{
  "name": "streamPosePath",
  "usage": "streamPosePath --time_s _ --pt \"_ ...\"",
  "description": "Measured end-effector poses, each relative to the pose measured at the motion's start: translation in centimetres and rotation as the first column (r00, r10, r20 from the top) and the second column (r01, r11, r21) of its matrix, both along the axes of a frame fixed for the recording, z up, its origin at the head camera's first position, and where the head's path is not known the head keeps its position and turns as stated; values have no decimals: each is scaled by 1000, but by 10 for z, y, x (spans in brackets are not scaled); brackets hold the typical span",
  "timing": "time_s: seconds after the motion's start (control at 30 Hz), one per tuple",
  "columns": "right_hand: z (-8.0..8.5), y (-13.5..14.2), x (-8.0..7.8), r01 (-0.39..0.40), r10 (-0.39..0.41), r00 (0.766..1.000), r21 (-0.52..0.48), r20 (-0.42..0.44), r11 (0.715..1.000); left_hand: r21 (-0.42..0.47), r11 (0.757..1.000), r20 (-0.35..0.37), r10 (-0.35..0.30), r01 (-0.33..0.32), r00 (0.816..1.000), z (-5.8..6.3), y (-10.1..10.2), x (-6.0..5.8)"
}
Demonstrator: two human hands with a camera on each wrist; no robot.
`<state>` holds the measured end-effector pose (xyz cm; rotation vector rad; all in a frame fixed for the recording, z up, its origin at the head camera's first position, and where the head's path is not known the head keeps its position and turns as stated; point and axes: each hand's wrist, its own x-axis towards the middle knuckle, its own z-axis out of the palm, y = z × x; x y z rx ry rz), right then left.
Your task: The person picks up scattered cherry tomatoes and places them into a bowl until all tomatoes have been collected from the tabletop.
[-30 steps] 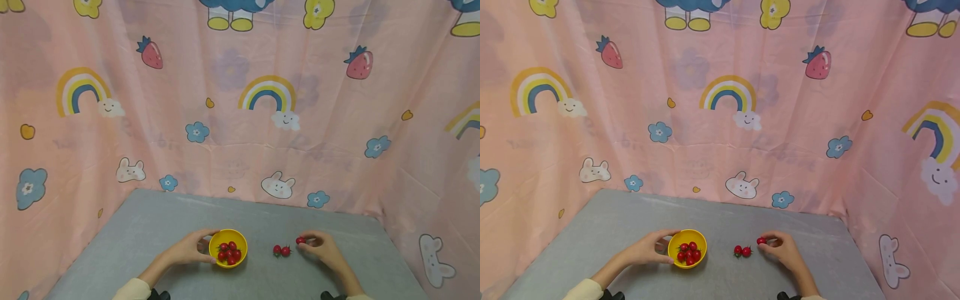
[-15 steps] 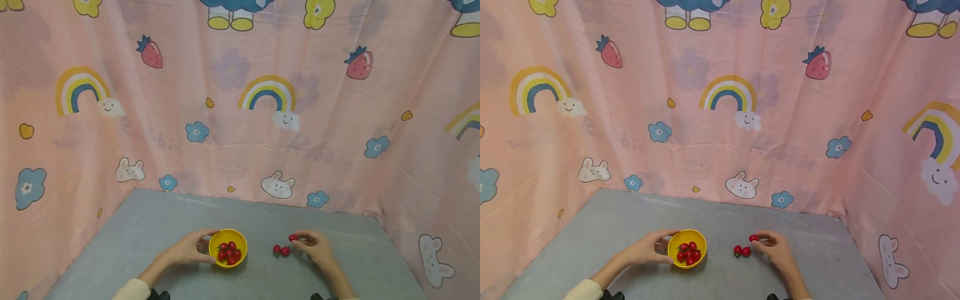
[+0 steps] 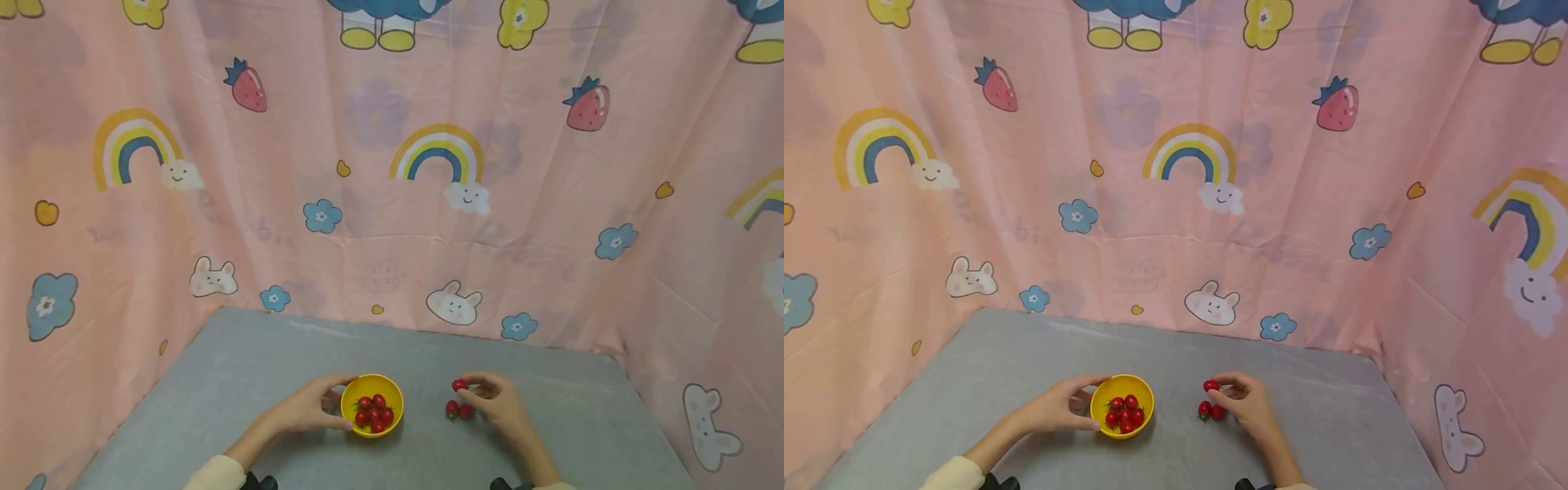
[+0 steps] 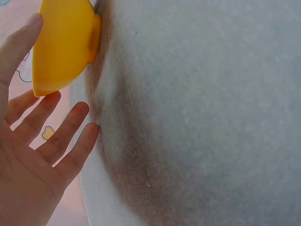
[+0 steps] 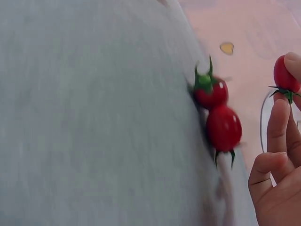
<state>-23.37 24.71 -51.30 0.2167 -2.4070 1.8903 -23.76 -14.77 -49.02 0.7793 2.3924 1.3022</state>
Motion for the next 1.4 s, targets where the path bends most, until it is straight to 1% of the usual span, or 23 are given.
streamPosePath --time_s 0.2,0.4,0.53,0.63,0.87,1.03,1.07,1.13,1.27,1.4 --pt "3 -18 1 -17 17 1000 -10 -13 1000 -5 1000 -10 -1 1 1000 -1 0 -1" --pt "6 -33 3 -63 63 998 20 -13 998 -5 1000 -15 -8 8 1000 -1 -1 -1" --pt "12 -40 4 -97 97 995 14 -20 995 2 1000 -20 -13 13 1000 -1 -2 -1" --pt "17 -47 3 -98 99 995 20 -33 995 -1 1000 -22 -13 13 1000 -1 -2 -1" --pt "23 -64 0 -87 90 995 72 -39 994 0 1000 -15 -12 12 1000 1 -2 0" --pt "43 -79 10 -112 116 992 79 -49 991 -9 1000 -18 -12 12 1000 2 0 0" --pt "43 -81 10 -114 118 992 79 -48 990 -13 1000 -22 -14 14 1000 2 0 0" --pt "43 -83 10 -132 136 989 79 -54 988 -18 1000 -27 -18 18 999 2 0 -1" --pt "26 -84 0 -162 167 983 76 -75 984 -19 999 -30 -29 28 999 4 0 -2" --pt "21 -89 -1 -203 211 972 79 -104 976 -19 999 -25 -30 29 999 3 0 -1"
